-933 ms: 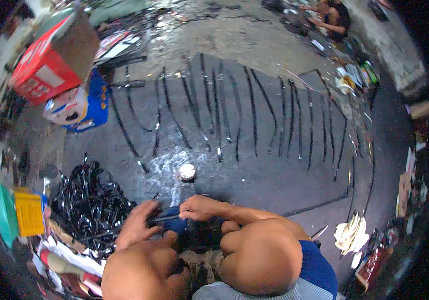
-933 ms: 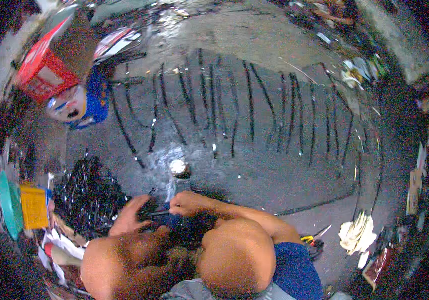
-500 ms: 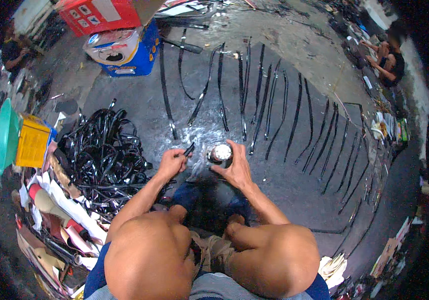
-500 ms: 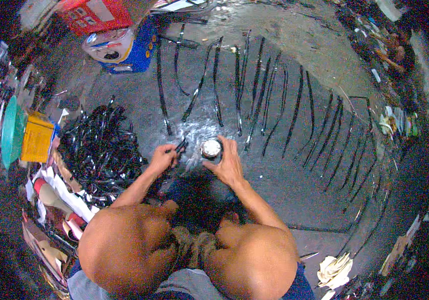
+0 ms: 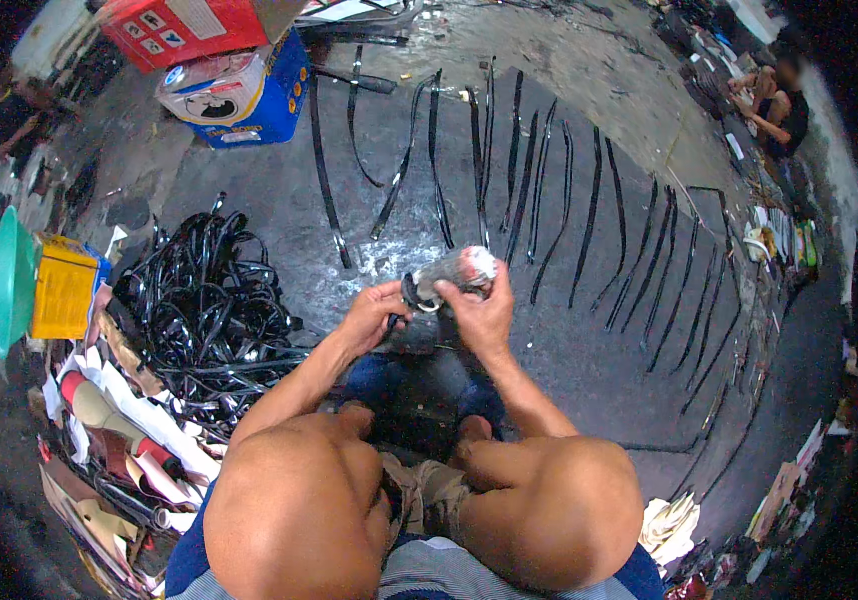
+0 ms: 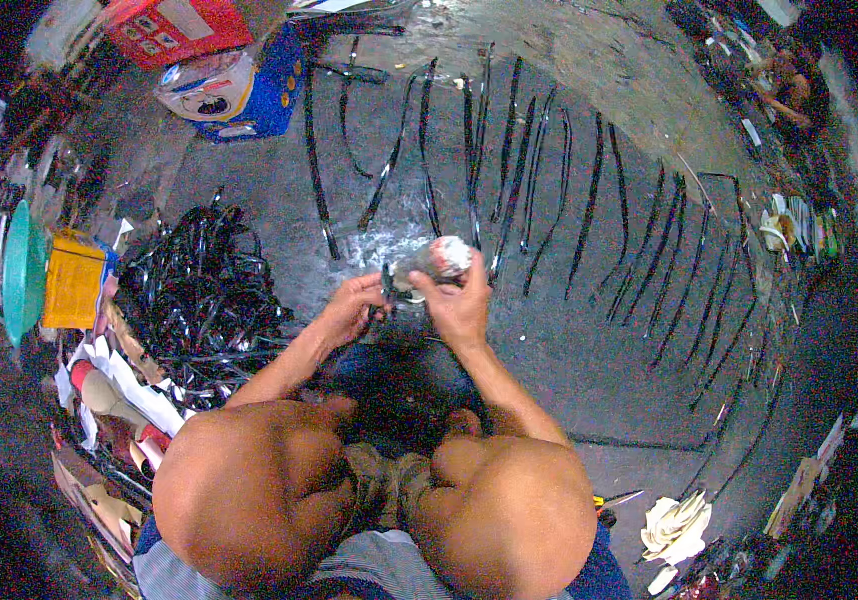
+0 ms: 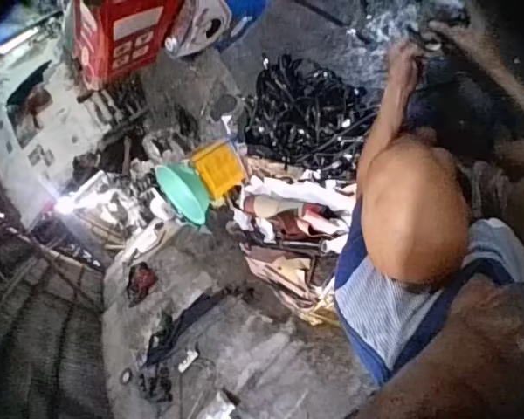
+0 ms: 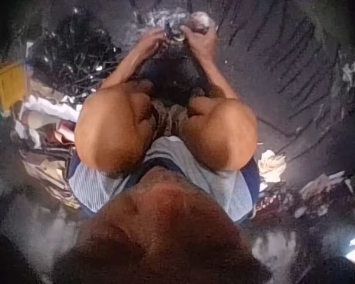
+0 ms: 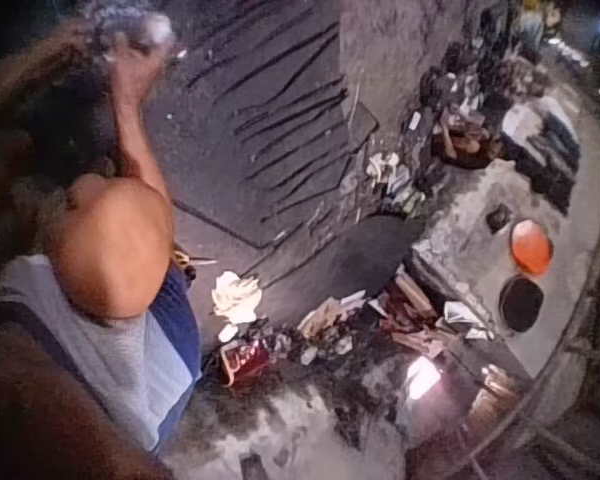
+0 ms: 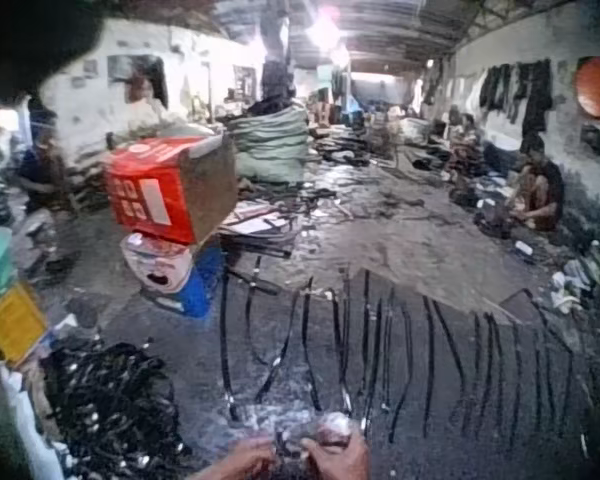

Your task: The person sits on the floor and repeatedly strips the outer insulation from black wires using a small handheld tool. They place the stripped wires on the floor in a neat row and continue processing additional wires from a pile nearby.

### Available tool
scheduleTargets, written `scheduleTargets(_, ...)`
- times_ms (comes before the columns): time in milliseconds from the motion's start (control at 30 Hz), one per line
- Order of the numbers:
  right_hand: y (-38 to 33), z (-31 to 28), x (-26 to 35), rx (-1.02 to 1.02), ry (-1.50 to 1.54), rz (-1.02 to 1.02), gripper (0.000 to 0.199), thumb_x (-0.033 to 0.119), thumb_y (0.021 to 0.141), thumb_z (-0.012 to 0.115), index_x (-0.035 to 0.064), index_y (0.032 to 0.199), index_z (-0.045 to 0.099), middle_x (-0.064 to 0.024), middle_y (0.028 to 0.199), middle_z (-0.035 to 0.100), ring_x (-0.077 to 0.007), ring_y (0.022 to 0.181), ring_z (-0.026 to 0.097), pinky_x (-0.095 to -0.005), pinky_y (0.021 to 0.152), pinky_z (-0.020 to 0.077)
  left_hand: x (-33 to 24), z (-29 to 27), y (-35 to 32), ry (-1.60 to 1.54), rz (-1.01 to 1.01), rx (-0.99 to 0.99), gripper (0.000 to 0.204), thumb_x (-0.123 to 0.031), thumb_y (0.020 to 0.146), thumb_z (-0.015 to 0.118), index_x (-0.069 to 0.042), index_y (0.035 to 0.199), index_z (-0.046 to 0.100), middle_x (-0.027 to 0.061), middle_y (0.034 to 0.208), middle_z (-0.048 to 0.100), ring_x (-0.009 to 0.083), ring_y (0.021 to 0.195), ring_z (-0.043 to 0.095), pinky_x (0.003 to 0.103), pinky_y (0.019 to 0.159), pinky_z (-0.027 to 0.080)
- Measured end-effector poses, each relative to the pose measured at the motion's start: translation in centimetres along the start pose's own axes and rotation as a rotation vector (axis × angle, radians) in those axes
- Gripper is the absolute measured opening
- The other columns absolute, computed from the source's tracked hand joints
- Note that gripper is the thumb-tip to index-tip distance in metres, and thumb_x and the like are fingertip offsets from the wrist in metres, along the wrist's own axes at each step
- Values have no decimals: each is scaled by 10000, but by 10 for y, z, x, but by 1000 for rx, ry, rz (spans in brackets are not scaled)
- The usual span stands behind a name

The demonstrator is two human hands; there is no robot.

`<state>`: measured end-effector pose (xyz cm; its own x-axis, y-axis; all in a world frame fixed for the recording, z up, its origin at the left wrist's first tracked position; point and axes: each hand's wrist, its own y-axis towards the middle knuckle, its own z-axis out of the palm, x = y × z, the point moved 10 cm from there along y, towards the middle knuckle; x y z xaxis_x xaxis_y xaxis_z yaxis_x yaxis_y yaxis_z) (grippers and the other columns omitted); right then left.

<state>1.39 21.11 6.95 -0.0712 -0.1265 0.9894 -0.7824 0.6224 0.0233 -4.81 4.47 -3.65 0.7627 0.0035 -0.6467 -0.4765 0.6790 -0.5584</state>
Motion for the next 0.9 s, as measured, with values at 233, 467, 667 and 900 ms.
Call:
scheduleTargets(233, -11, -15, -11, -110, -100, 29, 564, 172, 758, 891, 11, 1180, 553, -105, 972, 724, -117, 839, 680, -279, 681, 556, 35, -9, -23, -277, -115, 185, 509, 58, 847, 534, -7, 1350, 581, 11, 959, 648, 71, 700, 563, 209, 613, 463)
scheduleTargets(467, -5, -91, -42, -260, -297, 120, 521, 182, 740, 895, 41, 1139, 592, -119, 1021, 714, -214, 888, 691, -356, 793, 555, -2, -25, 5, 580, -57, -50, 375, -35, 820, 684, -11, 1194, 701, 46, 789, 708, 114, 554, 599, 253, 493, 448)
scheduleTargets(667, -1, -47, -28, -97, -147, 112, 590, 161, 760, 887, 29, 1218, 540, -72, 1029, 695, -127, 910, 667, -280, 743, 586, -10, -34, 59, 965, 76, -171, 89, -62, 772, 691, -35, 749, 773, 85, 692, 728, 154, 595, 671, 330, 600, 532)
scheduleTargets(900, -21, 23, -22, 122, -618, -331, 688, 254, 747, 871, 20, 1290, 518, -185, 1076, 685, -344, 936, 681, -409, 801, 564, -16, -27, 62, 1261, 150, -214, 161, -69, 730, 676, -32, 871, 745, 125, 896, 748, 305, 829, 708, 382, 805, 560)
